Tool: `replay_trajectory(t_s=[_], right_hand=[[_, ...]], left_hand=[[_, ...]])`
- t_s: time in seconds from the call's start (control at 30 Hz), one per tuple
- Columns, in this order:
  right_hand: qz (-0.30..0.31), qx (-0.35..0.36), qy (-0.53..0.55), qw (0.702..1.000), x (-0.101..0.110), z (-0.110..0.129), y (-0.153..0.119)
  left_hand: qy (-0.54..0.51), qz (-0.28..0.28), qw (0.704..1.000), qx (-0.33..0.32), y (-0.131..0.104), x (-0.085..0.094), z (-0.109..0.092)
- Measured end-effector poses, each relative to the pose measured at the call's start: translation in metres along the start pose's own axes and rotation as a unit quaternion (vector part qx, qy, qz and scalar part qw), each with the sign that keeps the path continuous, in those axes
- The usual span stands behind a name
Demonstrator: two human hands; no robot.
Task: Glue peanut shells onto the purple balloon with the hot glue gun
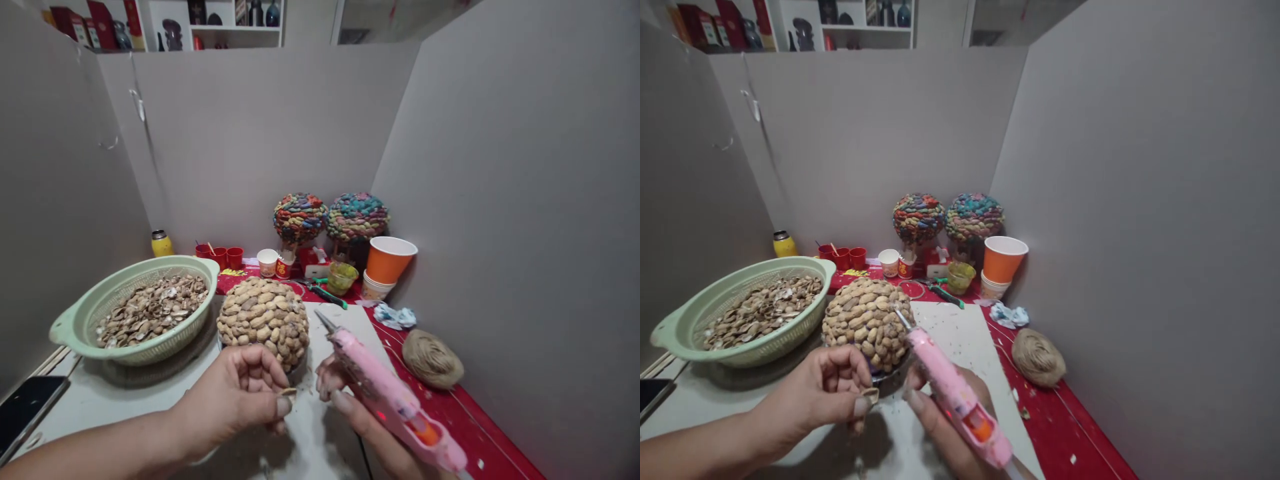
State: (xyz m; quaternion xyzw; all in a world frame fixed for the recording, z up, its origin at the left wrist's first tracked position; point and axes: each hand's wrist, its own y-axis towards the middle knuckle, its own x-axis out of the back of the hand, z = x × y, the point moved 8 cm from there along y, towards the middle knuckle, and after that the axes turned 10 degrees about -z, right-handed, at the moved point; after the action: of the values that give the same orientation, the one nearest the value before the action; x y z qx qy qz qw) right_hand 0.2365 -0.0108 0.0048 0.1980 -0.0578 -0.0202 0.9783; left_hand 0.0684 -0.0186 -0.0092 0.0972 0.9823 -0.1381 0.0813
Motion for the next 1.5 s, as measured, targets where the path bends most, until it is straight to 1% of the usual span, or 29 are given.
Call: replay_trajectory(t_s=[0.07, 0.13, 0.2, 0.3, 0.4, 0.5, 0.57, 0.7, 0.87, 0.93, 0.97, 1.0, 1.03, 1.07, 1.1, 1.13, 1.17, 1.2, 1.23, 1.27, 1.3, 1.33, 1.37, 1.43, 1.5], right_hand=[[0.038, 0.025, 0.014, 0.999, -0.009, 0.011, 0.000], [0.054, 0.053, 0.020, 0.997, -0.013, 0.021, -0.002], [0.073, 0.066, 0.021, 0.995, -0.016, 0.026, -0.005], [0.087, 0.073, 0.012, 0.993, -0.020, 0.026, -0.010], [0.052, 0.089, -0.011, 0.995, -0.015, 0.022, -0.010], [0.045, 0.071, -0.025, 0.996, -0.016, 0.014, -0.009], [0.056, 0.077, -0.022, 0.995, -0.018, 0.015, -0.009], [0.070, 0.103, -0.019, 0.992, -0.021, 0.026, -0.010], [0.139, 0.056, -0.016, 0.989, -0.033, 0.017, -0.014], [0.146, 0.060, -0.016, 0.987, -0.035, 0.017, -0.015], [0.136, 0.070, -0.021, 0.988, -0.034, 0.019, -0.014], [0.121, 0.082, -0.027, 0.989, -0.032, 0.021, -0.013], [0.100, 0.093, -0.033, 0.990, -0.028, 0.024, -0.012], [0.080, 0.102, -0.041, 0.991, -0.025, 0.027, -0.011], [0.065, 0.109, -0.047, 0.991, -0.022, 0.029, -0.010], [0.058, 0.112, -0.051, 0.991, -0.020, 0.030, -0.009], [0.057, 0.111, -0.053, 0.991, -0.019, 0.031, -0.008], [0.055, 0.110, -0.055, 0.991, -0.018, 0.030, -0.008], [0.055, 0.110, -0.056, 0.991, -0.018, 0.029, -0.008], [0.054, 0.113, -0.057, 0.990, -0.018, 0.028, -0.008], [0.047, 0.118, -0.059, 0.990, -0.017, 0.027, -0.007], [0.044, 0.124, -0.059, 0.990, -0.017, 0.026, -0.007], [0.044, 0.131, -0.057, 0.989, -0.017, 0.026, -0.007], [0.054, 0.141, -0.048, 0.987, -0.019, 0.025, -0.006], [0.067, 0.145, -0.040, 0.986, -0.021, 0.025, -0.005]], left_hand=[[-0.015, 0.000, 1.000, 0.009, 0.001, -0.008, 0.001], [-0.020, -0.002, 1.000, 0.007, 0.000, -0.013, 0.000], [-0.024, -0.006, 1.000, -0.002, -0.001, -0.017, -0.002], [-0.025, -0.017, 0.999, -0.020, -0.002, -0.020, -0.004], [-0.016, -0.024, 0.999, -0.026, -0.004, -0.020, -0.004], [-0.018, -0.027, 0.999, -0.017, -0.006, -0.020, -0.003], [-0.026, -0.023, 0.999, -0.010, -0.009, -0.020, -0.002], [-0.046, -0.004, 0.999, -0.008, -0.011, -0.019, 0.001], [-0.077, 0.026, 0.997, 0.018, -0.008, -0.016, 0.013], [-0.088, 0.041, 0.995, 0.035, -0.008, -0.014, 0.016], [-0.084, 0.042, 0.995, 0.035, -0.009, -0.011, 0.016], [-0.071, 0.036, 0.997, 0.025, -0.011, -0.006, 0.013], [-0.046, 0.022, 0.999, 0.000, -0.013, 0.001, 0.008], [-0.006, -0.002, 0.999, -0.042, -0.014, 0.011, -0.001], [0.050, -0.034, 0.993, -0.105, -0.017, 0.021, -0.013], [0.118, -0.069, 0.973, -0.187, -0.021, 0.031, -0.028], [0.190, -0.101, 0.936, -0.277, -0.028, 0.037, -0.044], [0.258, -0.125, 0.884, -0.371, -0.036, 0.040, -0.059], [0.316, -0.137, 0.825, -0.448, -0.043, 0.039, -0.068], [0.360, -0.140, 0.772, -0.504, -0.048, 0.036, -0.074], [0.394, -0.136, 0.732, -0.538, -0.050, 0.034, -0.075], [0.419, -0.130, 0.705, -0.558, -0.049, 0.031, -0.075], [0.436, -0.123, 0.687, -0.568, -0.047, 0.028, -0.074], [0.457, -0.111, 0.666, -0.579, -0.042, 0.023, -0.071], [0.467, -0.106, 0.654, -0.586, -0.040, 0.019, -0.069]])
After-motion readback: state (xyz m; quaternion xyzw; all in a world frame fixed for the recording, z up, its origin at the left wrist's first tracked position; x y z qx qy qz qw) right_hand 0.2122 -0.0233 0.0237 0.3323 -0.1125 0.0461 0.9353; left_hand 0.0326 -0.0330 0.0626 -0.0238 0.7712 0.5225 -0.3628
